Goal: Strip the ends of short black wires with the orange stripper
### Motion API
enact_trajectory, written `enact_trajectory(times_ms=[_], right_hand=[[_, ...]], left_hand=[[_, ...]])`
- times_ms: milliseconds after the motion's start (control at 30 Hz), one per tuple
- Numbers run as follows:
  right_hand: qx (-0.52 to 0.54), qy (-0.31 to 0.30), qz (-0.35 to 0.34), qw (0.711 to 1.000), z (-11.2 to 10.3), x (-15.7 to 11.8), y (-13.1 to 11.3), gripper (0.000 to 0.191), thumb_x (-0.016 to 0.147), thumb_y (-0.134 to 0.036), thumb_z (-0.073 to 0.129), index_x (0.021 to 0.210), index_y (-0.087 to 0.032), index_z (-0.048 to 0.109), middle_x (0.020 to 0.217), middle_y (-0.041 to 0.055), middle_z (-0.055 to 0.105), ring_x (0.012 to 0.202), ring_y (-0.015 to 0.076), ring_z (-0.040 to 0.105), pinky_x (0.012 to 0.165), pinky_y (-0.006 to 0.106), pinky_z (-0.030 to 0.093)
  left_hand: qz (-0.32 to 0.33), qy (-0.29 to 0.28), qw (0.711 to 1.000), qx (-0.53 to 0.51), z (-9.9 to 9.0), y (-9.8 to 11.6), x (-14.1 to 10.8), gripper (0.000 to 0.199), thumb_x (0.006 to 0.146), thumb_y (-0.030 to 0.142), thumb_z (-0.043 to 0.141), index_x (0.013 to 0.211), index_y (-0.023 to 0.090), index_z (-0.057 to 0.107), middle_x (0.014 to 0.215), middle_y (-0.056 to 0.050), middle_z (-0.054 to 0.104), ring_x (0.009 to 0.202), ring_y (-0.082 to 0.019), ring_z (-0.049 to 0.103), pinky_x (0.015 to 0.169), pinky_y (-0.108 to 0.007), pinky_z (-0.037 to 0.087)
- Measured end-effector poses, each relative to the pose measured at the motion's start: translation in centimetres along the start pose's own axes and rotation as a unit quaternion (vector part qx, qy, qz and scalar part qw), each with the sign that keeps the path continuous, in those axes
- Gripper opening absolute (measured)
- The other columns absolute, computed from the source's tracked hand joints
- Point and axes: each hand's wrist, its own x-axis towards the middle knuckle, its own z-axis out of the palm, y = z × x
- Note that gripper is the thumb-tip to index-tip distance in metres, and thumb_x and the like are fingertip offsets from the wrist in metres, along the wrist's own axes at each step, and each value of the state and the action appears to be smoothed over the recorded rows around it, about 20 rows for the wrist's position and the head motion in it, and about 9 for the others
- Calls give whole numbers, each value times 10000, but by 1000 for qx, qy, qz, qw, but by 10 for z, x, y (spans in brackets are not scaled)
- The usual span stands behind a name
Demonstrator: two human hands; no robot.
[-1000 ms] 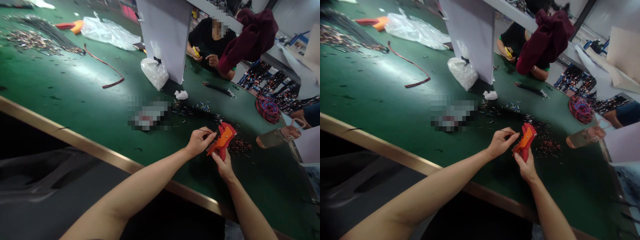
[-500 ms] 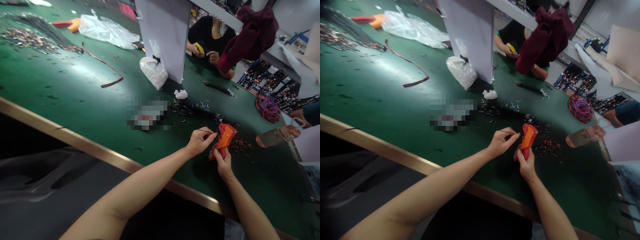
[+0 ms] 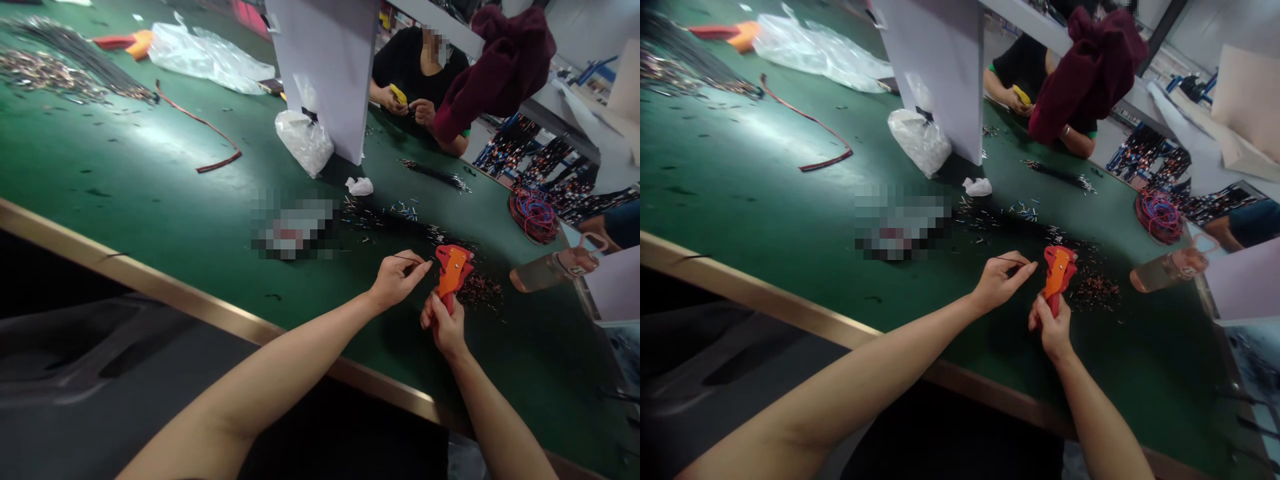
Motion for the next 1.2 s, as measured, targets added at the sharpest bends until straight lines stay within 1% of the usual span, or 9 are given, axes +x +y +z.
enact_trajectory(times_ms=[100, 167, 333, 467, 600, 733, 933, 1067, 1200], right_hand=[[28, -28, 9, 999, -1, 3, -1, 278, 793, -431, 667, 885, -198, 548, 623, -48, 546, 463, 107, 509, 445, 251, 424], [30, -48, 14, 998, -4, 4, -2, 280, 783, -416, 670, 924, -196, 568, 689, -20, 583, 534, 130, 542, 505, 277, 452], [20, -99, 23, 995, -11, 7, -6, 300, 773, -393, 670, 1002, -213, 594, 814, 19, 624, 699, 187, 595, 678, 349, 488], [17, -168, 36, 985, -16, 7, -10, 384, 752, -410, 688, 1075, -220, 604, 902, 42, 636, 789, 214, 612, 759, 381, 490], [10, -189, 67, 980, -20, 6, -9, 441, 730, -423, 708, 1108, -219, 608, 978, 66, 656, 866, 243, 631, 838, 429, 498], [15, -190, 79, 978, -22, 5, -9, 462, 716, -405, 729, 1120, -213, 616, 1008, 77, 672, 910, 259, 643, 866, 450, 500], [17, -201, 87, 976, -21, 6, -12, 488, 700, -396, 757, 1133, -214, 622, 1006, 70, 687, 911, 247, 656, 880, 438, 500], [6, -200, 81, 976, -21, 6, -11, 490, 704, -417, 753, 1129, -210, 624, 987, 72, 688, 890, 245, 657, 866, 440, 506], [-1, -199, 73, 977, -21, 6, -9, 469, 718, -412, 742, 1125, -208, 625, 957, 63, 672, 849, 228, 640, 834, 414, 511]], left_hand=[[-23, 18, 1000, -12, -1, -3, 2, 278, 831, 323, 624, 611, 155, 651, 639, -39, 646, 539, -102, 546, 514, -228, 413], [-51, 38, 998, -27, -1, -7, 4, 297, 840, 355, 615, 622, 154, 639, 643, -31, 631, 554, -101, 543, 529, -227, 416], [-127, 84, 984, -92, -6, -16, 13, 378, 817, 510, 607, 664, 164, 604, 602, 10, 550, 529, -86, 464, 507, -221, 389], [-159, 89, 974, -134, -9, -19, 17, 397, 793, 543, 619, 666, 168, 582, 595, 24, 510, 536, -82, 447, 529, -225, 394], [-166, 79, 972, -149, -11, -18, 18, 394, 785, 542, 629, 671, 168, 581, 604, 25, 512, 538, -79, 446, 538, -229, 398], [-165, 63, 970, -168, -10, -16, 18, 416, 768, 560, 640, 659, 163, 578, 591, 29, 508, 532, -75, 443, 536, -229, 398], [-169, 52, 962, -207, -10, -14, 18, 428, 746, 572, 664, 648, 164, 580, 581, 30, 513, 529, -74, 448, 547, -231, 414], [-178, 44, 960, -211, -9, -14, 18, 418, 757, 565, 655, 657, 167, 574, 587, 30, 515, 536, -76, 443, 555, -234, 410], [-168, 37, 963, -209, -9, -14, 17, 415, 763, 560, 651, 651, 169, 570, 575, 35, 500, 532, -76, 436, 562, -237, 408]])
